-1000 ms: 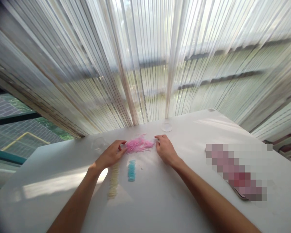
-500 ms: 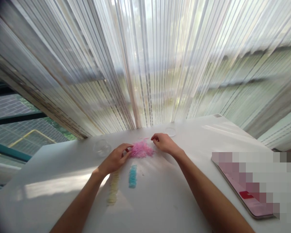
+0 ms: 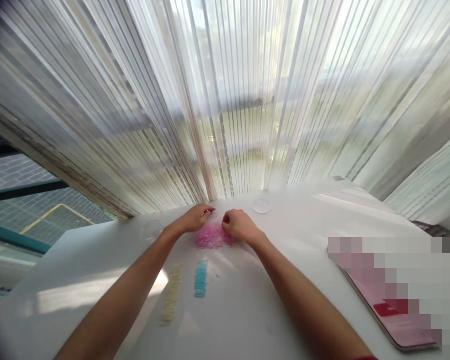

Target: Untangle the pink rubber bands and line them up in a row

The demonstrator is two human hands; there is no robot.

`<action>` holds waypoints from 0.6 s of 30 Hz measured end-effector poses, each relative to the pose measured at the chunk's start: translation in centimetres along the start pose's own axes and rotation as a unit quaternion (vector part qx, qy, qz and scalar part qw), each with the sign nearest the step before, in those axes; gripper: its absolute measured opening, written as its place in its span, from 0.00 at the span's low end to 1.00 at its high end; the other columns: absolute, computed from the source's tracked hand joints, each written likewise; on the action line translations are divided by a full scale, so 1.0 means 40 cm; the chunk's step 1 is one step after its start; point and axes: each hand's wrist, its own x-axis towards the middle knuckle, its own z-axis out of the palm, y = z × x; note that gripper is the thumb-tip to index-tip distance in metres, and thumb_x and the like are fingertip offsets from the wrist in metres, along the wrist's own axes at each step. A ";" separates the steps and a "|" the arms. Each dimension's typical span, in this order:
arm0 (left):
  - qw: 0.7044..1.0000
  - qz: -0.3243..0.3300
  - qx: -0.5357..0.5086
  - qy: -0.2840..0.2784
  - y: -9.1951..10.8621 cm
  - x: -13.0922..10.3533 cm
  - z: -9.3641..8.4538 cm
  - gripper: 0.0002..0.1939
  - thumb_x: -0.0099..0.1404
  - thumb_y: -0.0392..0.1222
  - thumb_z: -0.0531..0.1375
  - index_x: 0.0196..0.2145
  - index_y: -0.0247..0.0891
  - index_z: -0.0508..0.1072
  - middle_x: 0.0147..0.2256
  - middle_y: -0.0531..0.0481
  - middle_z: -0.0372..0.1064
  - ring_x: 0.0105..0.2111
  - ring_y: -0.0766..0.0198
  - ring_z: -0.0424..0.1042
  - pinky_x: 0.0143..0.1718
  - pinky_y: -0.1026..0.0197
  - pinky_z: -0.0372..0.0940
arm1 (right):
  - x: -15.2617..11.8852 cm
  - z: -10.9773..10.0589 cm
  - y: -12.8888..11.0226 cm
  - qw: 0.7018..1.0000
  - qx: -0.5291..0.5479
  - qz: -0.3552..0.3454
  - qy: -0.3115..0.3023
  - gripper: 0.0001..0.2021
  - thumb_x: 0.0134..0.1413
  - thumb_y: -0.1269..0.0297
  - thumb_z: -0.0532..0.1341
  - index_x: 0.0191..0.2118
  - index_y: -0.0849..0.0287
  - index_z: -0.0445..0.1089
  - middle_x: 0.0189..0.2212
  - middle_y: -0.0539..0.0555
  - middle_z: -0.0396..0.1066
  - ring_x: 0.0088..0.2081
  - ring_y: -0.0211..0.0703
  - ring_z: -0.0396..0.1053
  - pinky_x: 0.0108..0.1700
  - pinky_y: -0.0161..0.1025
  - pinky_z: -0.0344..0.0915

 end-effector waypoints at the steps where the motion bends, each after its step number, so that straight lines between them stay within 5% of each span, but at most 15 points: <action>1: 1.000 -0.001 0.004 -0.009 0.004 0.011 0.005 0.17 0.65 0.31 0.52 0.45 0.32 0.79 0.46 0.40 0.77 0.49 0.55 0.74 0.56 0.54 0.66 | -0.001 -0.008 0.002 1.000 0.003 -0.003 -0.008 0.09 0.52 0.71 0.60 0.35 0.61 0.80 0.34 0.57 0.80 0.37 0.45 0.75 0.37 0.35 0.63; 10: 0.996 -0.002 -0.007 -0.089 0.034 0.003 -0.001 0.16 0.63 0.31 0.53 0.40 0.36 0.80 0.38 0.48 0.80 0.38 0.61 0.77 0.44 0.62 0.71 | -0.012 -0.097 0.039 0.997 0.032 0.007 -0.066 0.10 0.53 0.68 0.63 0.39 0.59 0.80 0.36 0.55 0.81 0.37 0.45 0.76 0.36 0.33 0.65; 18: 0.998 0.015 -0.028 -0.061 0.061 0.027 0.014 0.17 0.64 0.31 0.53 0.44 0.35 0.80 0.46 0.44 0.78 0.46 0.59 0.76 0.53 0.59 0.68 | -0.021 -0.130 0.050 0.995 0.032 0.023 -0.091 0.11 0.54 0.67 0.62 0.39 0.61 0.80 0.36 0.55 0.81 0.37 0.45 0.76 0.35 0.33 0.65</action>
